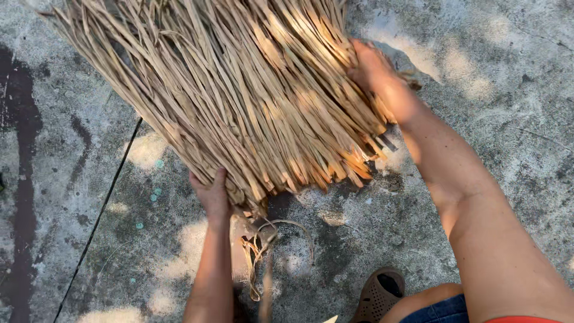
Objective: The person gathers dried plant strips from a pile on the ground, aligns them into a neat bundle, and secures the bundle with a thin strip of material. The person repeats this process to form multiple bundles.
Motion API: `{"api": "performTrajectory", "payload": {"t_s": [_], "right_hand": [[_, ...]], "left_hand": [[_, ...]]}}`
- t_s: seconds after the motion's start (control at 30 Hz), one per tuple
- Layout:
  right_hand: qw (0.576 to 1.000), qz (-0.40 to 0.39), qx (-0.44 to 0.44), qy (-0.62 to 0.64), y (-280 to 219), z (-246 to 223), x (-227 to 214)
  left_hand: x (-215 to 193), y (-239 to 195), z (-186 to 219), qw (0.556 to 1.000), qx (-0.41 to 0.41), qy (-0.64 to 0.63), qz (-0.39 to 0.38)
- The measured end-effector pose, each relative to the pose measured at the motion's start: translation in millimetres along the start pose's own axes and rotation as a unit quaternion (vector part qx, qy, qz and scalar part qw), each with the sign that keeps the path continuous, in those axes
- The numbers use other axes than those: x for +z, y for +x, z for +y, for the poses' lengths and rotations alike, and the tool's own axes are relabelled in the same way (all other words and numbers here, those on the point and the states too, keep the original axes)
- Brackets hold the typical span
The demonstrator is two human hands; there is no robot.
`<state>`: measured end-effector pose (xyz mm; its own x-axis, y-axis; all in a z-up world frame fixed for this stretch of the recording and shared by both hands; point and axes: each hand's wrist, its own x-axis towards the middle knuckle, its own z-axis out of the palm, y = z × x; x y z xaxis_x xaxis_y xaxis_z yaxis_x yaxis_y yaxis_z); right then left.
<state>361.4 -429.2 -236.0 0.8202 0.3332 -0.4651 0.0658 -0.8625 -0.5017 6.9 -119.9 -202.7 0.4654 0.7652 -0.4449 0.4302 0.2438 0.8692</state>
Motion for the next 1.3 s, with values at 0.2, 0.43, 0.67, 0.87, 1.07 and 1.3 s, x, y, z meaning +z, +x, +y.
{"api": "performTrajectory", "payload": {"t_s": [0.2,0.43,0.67,0.87,1.07,1.3], "right_hand": [[0.96,0.224,-0.109,-0.126,18,-14,-41],[0.902,0.121,-0.355,-0.215,-53,-65,47],[0.87,0.215,-0.299,-0.328,37,-3,21],[0.955,0.094,-0.209,-0.19,56,-25,2],[0.964,-0.016,-0.179,-0.197,-19,-98,55],[0.947,0.011,-0.291,-0.132,-10,-90,85]], "left_hand": [[11,-53,-12,0.978,-0.072,0.195,0.03],[22,-17,32,0.715,0.46,0.523,-0.058],[62,8,87,0.643,0.19,0.677,-0.305],[7,-29,71,0.65,0.168,0.686,-0.281],[17,-41,67,0.616,0.041,0.743,-0.261],[88,-54,72,0.605,0.298,0.703,-0.227]]}}
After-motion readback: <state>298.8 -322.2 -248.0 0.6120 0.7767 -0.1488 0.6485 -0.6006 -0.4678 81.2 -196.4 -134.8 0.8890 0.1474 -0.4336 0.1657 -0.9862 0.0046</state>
